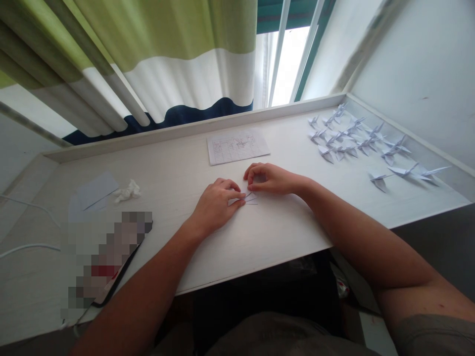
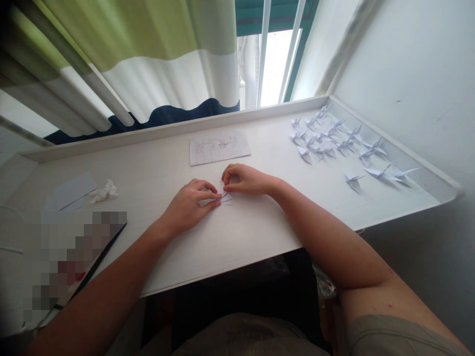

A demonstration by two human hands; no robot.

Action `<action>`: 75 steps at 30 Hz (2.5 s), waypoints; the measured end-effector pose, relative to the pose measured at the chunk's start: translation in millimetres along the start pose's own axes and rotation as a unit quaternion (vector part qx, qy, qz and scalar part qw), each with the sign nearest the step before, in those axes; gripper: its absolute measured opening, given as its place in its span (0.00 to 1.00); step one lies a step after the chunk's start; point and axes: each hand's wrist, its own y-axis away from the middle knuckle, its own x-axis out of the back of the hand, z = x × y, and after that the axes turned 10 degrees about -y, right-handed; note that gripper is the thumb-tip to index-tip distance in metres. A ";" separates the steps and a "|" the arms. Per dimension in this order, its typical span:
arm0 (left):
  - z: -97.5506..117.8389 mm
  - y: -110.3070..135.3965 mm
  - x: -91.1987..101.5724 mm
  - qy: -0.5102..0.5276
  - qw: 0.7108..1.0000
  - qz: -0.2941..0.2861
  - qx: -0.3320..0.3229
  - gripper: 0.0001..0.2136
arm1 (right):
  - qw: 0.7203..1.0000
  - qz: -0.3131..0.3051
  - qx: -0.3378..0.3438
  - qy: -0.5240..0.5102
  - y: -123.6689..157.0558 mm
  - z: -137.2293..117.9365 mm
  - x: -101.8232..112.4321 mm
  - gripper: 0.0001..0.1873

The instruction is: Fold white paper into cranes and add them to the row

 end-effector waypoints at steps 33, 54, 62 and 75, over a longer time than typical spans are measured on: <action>-7.9 -1.4 4.4 -0.057 0.988 0.000 -0.144 0.12 | 0.996 -0.010 -0.087 0.035 2.1 -13.1 4.9 0.07; -1.9 -0.7 5.2 -0.058 0.990 -0.018 -0.128 0.14 | 0.996 0.017 -0.026 0.085 2.2 3.1 2.6 0.08; -1.7 -0.5 0.7 -0.058 0.992 0.006 -0.112 0.12 | 0.995 0.043 -0.042 0.081 -1.4 4.0 -1.4 0.10; 3.3 0.6 3.4 -0.101 0.986 -0.017 -0.130 0.14 | 0.995 0.025 -0.041 0.081 -1.6 5.5 -1.6 0.02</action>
